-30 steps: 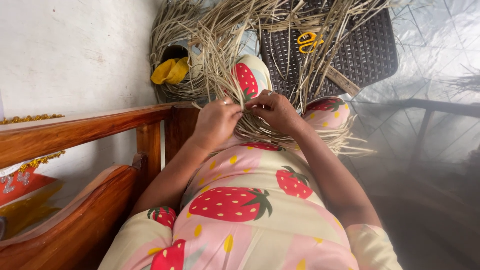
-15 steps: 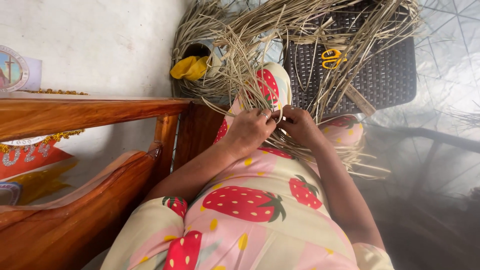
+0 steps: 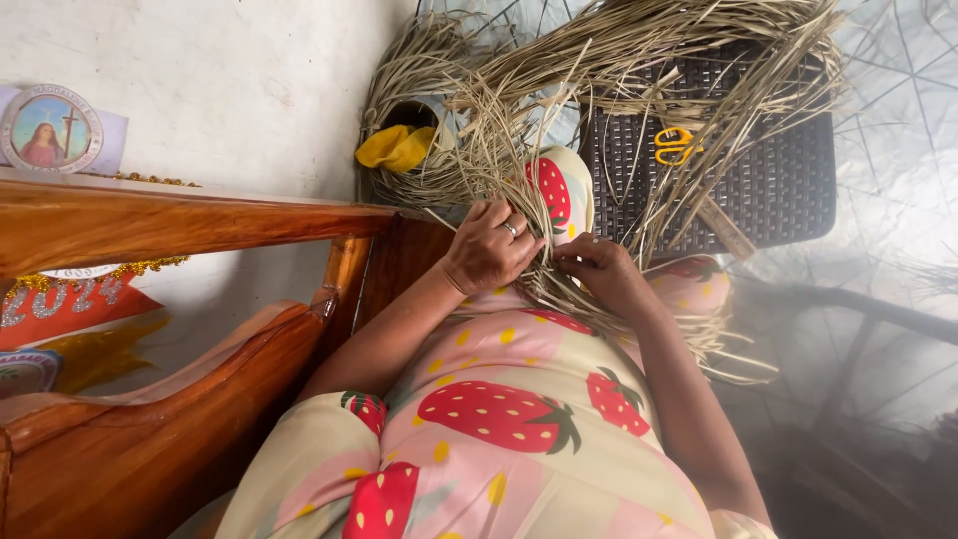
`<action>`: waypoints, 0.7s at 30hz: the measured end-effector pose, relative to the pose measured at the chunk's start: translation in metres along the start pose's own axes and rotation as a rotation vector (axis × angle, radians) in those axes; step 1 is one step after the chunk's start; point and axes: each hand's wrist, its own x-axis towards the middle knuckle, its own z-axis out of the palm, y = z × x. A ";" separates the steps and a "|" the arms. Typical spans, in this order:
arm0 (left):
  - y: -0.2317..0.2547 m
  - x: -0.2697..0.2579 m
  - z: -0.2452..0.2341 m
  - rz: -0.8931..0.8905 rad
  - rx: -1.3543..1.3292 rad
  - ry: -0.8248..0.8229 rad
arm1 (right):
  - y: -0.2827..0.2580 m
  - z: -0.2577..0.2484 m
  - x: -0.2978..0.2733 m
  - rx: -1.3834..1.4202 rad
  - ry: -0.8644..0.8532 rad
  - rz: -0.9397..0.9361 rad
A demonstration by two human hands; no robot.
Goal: Weaving dried plant strips into a structured pattern for a craft project
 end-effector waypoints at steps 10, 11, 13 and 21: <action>-0.004 -0.007 -0.004 -0.127 -0.048 -0.053 | 0.014 0.004 0.003 0.007 -0.008 0.020; -0.003 -0.004 -0.009 -0.176 -0.075 -0.088 | 0.014 0.004 0.002 0.007 -0.001 0.015; -0.002 0.000 -0.017 -0.223 -0.117 -0.129 | 0.013 0.004 0.002 0.009 0.016 0.022; 0.010 0.012 -0.042 -0.545 -0.510 -0.829 | 0.004 0.003 -0.001 0.008 0.057 0.026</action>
